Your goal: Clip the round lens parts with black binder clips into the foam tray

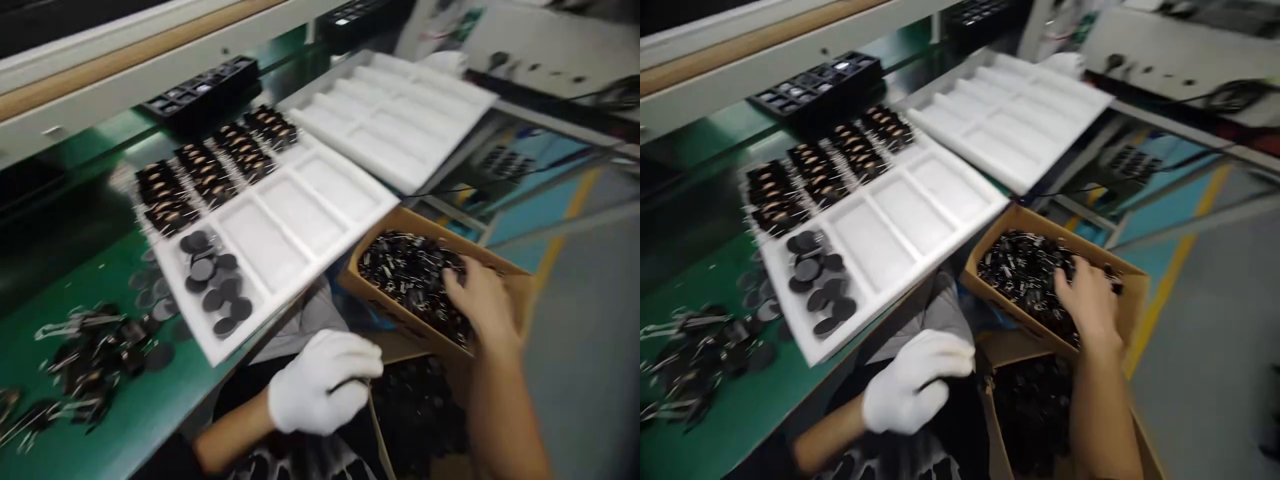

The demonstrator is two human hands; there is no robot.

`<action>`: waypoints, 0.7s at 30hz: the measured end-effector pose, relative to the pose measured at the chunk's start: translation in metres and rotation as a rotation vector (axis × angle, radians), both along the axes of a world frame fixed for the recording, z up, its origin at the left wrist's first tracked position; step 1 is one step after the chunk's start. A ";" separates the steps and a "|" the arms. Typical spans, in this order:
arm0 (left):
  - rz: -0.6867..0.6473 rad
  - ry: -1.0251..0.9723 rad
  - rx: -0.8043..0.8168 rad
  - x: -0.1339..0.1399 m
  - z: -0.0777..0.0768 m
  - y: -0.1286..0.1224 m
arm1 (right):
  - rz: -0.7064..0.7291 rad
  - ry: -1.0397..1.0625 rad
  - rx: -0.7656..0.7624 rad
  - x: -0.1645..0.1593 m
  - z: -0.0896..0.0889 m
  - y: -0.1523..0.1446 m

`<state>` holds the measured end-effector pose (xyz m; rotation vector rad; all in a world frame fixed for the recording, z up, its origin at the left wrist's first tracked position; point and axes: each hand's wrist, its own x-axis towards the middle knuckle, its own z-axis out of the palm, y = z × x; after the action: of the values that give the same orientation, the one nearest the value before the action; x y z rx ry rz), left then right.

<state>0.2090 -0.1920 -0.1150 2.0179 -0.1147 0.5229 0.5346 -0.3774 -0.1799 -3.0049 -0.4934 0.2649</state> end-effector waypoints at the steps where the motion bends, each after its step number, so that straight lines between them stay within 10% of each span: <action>1: -0.021 0.004 -0.042 0.035 -0.011 -0.012 | -0.058 0.069 -0.041 0.013 -0.006 -0.002; 10: 0.193 0.800 0.009 0.286 -0.070 -0.031 | -0.273 0.249 -0.021 0.030 -0.068 -0.019; 21: 0.252 1.010 0.059 0.357 -0.136 -0.044 | -0.455 0.208 0.083 0.037 -0.077 0.021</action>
<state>0.5662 -0.2361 -0.2506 2.1378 0.7458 -0.3933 0.5712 -0.3561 -0.2564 -2.8569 0.1918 0.4935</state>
